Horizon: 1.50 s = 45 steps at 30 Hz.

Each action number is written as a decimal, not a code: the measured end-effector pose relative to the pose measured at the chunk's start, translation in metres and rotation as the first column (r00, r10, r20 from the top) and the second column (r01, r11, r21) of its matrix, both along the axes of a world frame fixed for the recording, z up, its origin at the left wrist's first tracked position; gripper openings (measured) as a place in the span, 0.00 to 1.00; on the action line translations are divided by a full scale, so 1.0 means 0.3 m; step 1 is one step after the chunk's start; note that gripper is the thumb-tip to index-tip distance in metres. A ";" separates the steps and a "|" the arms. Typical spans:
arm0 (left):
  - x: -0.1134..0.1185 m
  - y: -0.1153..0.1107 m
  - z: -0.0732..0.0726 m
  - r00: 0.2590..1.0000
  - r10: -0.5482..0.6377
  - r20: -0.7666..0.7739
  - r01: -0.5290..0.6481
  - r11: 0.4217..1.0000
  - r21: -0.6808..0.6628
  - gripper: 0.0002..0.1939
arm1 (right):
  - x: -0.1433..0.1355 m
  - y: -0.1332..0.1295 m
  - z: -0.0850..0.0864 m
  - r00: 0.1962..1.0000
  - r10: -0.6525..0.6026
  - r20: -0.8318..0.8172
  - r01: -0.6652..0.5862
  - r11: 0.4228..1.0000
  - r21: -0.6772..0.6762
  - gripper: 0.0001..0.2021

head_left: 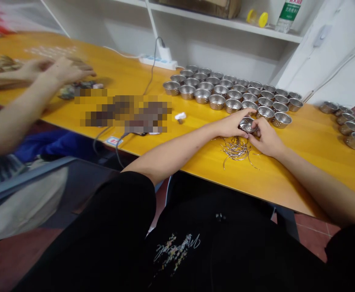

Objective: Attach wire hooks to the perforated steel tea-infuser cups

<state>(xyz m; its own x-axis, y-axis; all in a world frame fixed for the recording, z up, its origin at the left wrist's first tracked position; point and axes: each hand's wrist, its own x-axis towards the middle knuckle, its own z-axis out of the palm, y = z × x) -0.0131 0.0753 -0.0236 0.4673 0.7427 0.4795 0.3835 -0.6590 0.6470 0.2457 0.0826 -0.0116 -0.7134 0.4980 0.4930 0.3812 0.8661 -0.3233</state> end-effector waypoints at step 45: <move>-0.011 0.017 -0.017 0.999 -0.009 -0.032 0.011 0.998 0.057 0.53 | -0.002 0.014 -0.012 0.990 0.088 -0.107 -0.082 0.995 0.062 0.26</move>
<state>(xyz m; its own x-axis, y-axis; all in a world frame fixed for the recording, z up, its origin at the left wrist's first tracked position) -0.0164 0.0805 -0.0287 0.4905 0.7098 0.5055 0.3965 -0.6984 0.5959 0.2451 0.0868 -0.0152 -0.6923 0.4063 0.5964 0.2703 0.9123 -0.3077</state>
